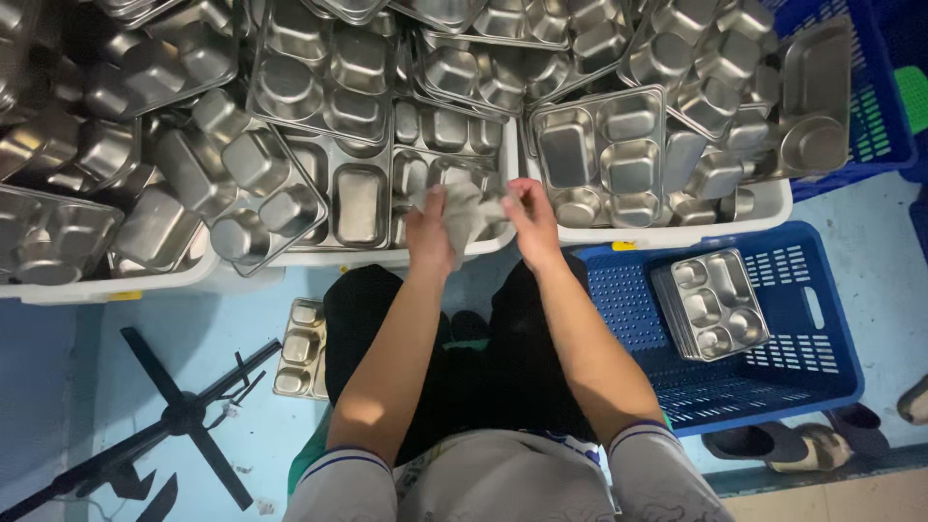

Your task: The person wipes compartmentalized stainless steel trays with a cloth and places them into a blue basket. The person repeatedly picks trays from a large pile, wipes them, and stacks them in the basket.

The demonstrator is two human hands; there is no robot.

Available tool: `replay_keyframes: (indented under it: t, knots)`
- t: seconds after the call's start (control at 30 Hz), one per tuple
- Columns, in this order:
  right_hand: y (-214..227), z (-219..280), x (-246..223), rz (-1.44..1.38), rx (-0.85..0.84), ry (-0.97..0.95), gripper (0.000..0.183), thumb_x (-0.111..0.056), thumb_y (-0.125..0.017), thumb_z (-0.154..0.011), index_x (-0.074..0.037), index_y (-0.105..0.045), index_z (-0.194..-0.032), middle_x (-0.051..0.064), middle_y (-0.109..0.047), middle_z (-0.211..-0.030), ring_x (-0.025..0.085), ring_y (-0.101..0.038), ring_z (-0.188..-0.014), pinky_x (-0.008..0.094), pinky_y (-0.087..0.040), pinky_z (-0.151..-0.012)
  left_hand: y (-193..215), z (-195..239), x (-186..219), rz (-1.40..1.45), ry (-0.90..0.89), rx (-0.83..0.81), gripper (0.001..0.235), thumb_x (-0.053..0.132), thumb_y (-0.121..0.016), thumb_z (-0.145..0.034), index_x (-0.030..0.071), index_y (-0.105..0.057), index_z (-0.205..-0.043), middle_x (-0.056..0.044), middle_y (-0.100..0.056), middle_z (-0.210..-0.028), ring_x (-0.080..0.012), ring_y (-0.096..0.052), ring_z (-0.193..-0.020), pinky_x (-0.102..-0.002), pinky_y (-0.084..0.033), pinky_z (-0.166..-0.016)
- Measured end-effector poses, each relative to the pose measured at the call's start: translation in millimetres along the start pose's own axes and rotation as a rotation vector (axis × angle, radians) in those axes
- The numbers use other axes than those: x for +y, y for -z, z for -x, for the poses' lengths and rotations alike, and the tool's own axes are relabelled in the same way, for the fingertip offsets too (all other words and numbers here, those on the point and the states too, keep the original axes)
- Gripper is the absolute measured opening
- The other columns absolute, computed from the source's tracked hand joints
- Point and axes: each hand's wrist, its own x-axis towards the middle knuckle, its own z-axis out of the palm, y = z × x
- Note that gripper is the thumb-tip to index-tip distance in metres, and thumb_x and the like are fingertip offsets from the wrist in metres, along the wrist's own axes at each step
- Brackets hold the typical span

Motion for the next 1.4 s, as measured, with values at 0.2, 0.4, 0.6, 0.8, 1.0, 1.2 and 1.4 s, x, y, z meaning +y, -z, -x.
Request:
replay_keyframes:
  t: [0.2,0.4,0.6,0.8,1.0,1.2,1.4]
  knots:
    - [-3.4,-34.0,7.7,-0.057,0.064,-0.067,0.025,0.007,-0.063,-0.091,-0.007,-0.059,-0.112,0.000,-0.059,-0.090,0.009,-0.055,-0.082,0.023,-0.044,-0.074,11.9,29.7,14.1,-0.729,-0.393,-0.127,0.078,0.031,-0.081,-0.075,-0.002,-0.047,-0.137,-0.016,-0.067,-0.116,-0.0300,-0.064,-0.099,-0.041,-0.054,-0.082]
    - [-27.9,-57.2,14.3,-0.099,0.156,0.113,0.022,0.001,-0.070,-0.093,-0.007,-0.055,-0.108,-0.002,-0.061,-0.093,0.009,-0.060,-0.088,0.023,-0.049,-0.079,7.4,9.7,-10.8,-1.382,-0.405,-0.173,0.050,0.029,-0.077,-0.083,0.011,-0.066,-0.128,-0.020,-0.073,-0.110,-0.0404,-0.067,-0.103,-0.049,-0.052,-0.087]
    - [-22.7,-28.4,59.5,-0.086,0.148,-0.366,0.036,-0.042,-0.070,-0.098,-0.007,-0.062,-0.101,0.006,-0.060,-0.087,0.018,-0.057,-0.075,0.032,-0.047,-0.069,-10.3,-27.4,-14.8,-1.268,-0.295,-0.147,0.038,0.030,-0.068,-0.093,0.012,-0.065,-0.126,-0.018,-0.075,-0.099,-0.0362,-0.072,-0.092,-0.046,-0.055,-0.083]
    - [-4.6,-44.4,73.8,-0.865,-0.046,-0.615,0.033,-0.032,-0.066,-0.096,-0.011,-0.061,-0.120,0.008,-0.067,-0.112,0.027,-0.065,-0.102,0.045,-0.054,-0.094,-31.8,-75.6,5.8,-0.928,-0.312,-0.183,0.025,0.025,-0.059,-0.106,0.011,-0.067,-0.125,-0.010,-0.066,-0.122,-0.0228,-0.067,-0.109,-0.038,-0.054,-0.090]
    - [-8.3,-47.4,43.9,-0.980,-0.012,-0.719,0.052,-0.032,-0.061,-0.089,-0.006,-0.058,-0.134,0.013,-0.068,-0.127,0.034,-0.063,-0.118,0.049,-0.048,-0.107,-45.0,-240.4,111.9,0.101,-0.467,0.106,0.048,0.043,-0.065,-0.097,0.006,-0.056,-0.127,-0.013,-0.062,-0.122,-0.0283,-0.061,-0.111,-0.044,-0.050,-0.093]
    - [-15.3,-37.9,44.6,-0.990,-0.135,-0.697,0.058,-0.038,-0.062,-0.093,-0.005,-0.055,-0.140,0.015,-0.065,-0.134,0.035,-0.060,-0.124,0.050,-0.045,-0.111,-60.3,-293.4,172.6,0.338,-0.379,0.186,0.058,0.037,-0.052,-0.102,0.003,-0.045,-0.148,-0.017,-0.054,-0.146,-0.0369,-0.055,-0.131,-0.052,-0.044,-0.108]
    - [-6.6,-25.4,38.9,-0.970,-0.114,-0.700,0.062,-0.044,-0.062,-0.090,-0.005,-0.057,-0.138,0.016,-0.066,-0.132,0.035,-0.063,-0.121,0.051,-0.046,-0.109,-12.8,-188.3,151.7,0.386,-0.379,0.178,0.048,0.031,-0.045,-0.101,0.012,-0.045,-0.144,-0.012,-0.056,-0.141,-0.0340,-0.056,-0.129,-0.057,-0.048,-0.107]
